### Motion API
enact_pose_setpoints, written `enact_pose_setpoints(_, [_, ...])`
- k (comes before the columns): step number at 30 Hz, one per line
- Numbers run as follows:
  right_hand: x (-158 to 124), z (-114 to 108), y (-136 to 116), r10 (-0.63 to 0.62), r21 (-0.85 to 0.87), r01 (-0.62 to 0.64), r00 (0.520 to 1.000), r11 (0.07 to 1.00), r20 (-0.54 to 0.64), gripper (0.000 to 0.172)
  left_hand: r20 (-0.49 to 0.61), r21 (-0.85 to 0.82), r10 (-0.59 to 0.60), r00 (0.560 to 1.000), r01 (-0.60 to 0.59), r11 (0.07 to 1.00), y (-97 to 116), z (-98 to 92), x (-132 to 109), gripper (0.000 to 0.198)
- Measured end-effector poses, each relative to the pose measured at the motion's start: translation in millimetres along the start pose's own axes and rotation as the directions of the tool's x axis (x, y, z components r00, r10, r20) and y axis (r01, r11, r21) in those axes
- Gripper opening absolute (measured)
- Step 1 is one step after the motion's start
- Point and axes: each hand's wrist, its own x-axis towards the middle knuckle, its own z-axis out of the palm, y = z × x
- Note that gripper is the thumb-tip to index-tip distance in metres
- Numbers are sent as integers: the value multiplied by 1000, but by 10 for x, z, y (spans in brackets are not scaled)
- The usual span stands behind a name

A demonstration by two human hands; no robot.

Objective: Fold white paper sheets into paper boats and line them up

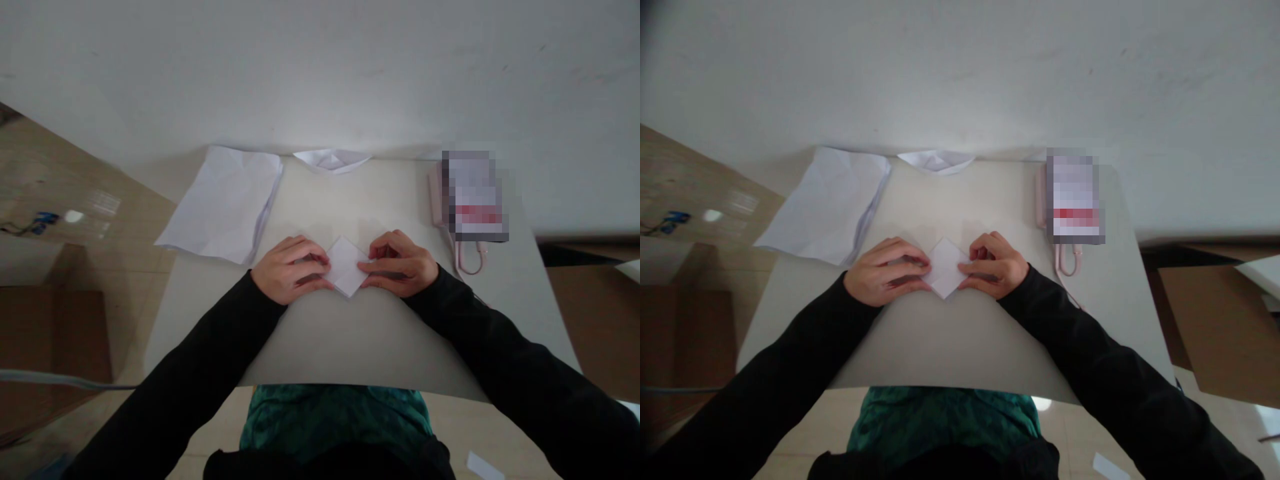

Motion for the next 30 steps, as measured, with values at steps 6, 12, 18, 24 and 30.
enact_pose_setpoints(6, [5,-16,17,-35,-20,35,999,999,-13,18,-15,-14,-37,999,37,999,6,-1,7,19])
enact_pose_setpoints(12, [19,-4,7,-10,-28,9,999,1000,-48,14,-25,-1,-66,998,66,998,15,10,6,15])
enact_pose_setpoints(18, [49,26,-39,72,-23,-74,993,997,-90,14,-35,-97,-201,979,196,976,62,12,46,15])
enact_pose_setpoints(24, [62,41,-70,103,-82,-110,991,991,-83,17,-29,-125,-312,950,306,944,104,1,90,18])
enact_pose_setpoints(30, [74,102,-119,172,-137,-186,979,973,-111,24,-39,-119,-447,894,440,890,147,13,117,17])
